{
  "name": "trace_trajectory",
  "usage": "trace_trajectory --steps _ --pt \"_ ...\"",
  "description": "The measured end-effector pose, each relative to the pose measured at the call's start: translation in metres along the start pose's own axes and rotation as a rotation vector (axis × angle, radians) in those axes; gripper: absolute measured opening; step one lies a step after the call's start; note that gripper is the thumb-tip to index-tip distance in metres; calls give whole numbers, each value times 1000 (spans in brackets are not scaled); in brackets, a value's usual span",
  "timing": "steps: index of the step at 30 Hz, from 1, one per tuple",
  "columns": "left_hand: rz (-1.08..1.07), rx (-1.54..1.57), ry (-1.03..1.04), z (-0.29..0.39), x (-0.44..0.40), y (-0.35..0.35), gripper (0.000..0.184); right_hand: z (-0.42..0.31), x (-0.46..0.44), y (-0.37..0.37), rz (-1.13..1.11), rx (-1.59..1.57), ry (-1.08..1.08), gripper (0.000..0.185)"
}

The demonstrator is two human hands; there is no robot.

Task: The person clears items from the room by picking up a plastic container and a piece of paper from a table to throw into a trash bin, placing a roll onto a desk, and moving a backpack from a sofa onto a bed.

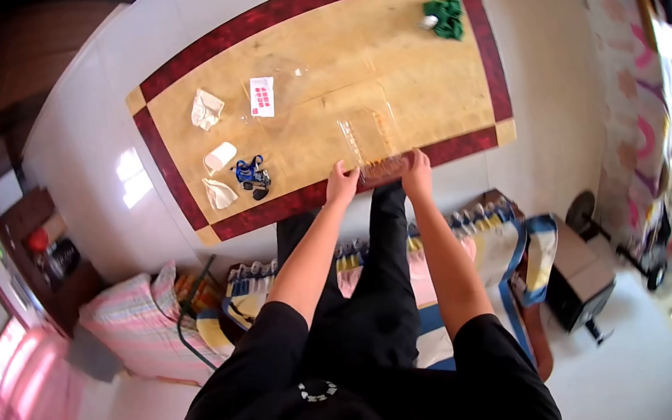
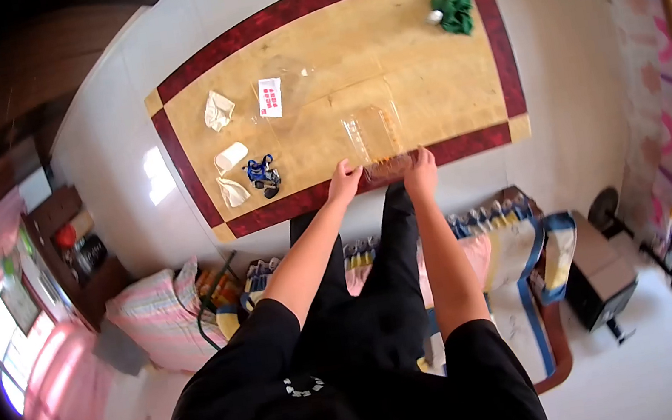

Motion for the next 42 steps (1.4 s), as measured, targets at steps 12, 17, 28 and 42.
trace_trajectory --steps 12,17,28,42 --pt "263 289 -16 10 -47 6 30 -19 -72 66 -454 62 60 19" --pt "351 514 191 25 -91 -34 30 -29 -81 83 -633 -401 392 28" --pt "630 -404 226 6 -144 -200 47 -27 7 86 -643 -247 422 24" --pt "584 -367 182 -30 -120 -196 56 -174 30 208 -773 -244 207 26"
Point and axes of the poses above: each hand's wrist, its own x-axis away from the middle knuckle, its own y-axis out of the palm, z = x × y, the point moved 10 cm from there along -x, towards the middle knuckle, and after that the axes turned 15 degrees about y, right-handed, at the moved point
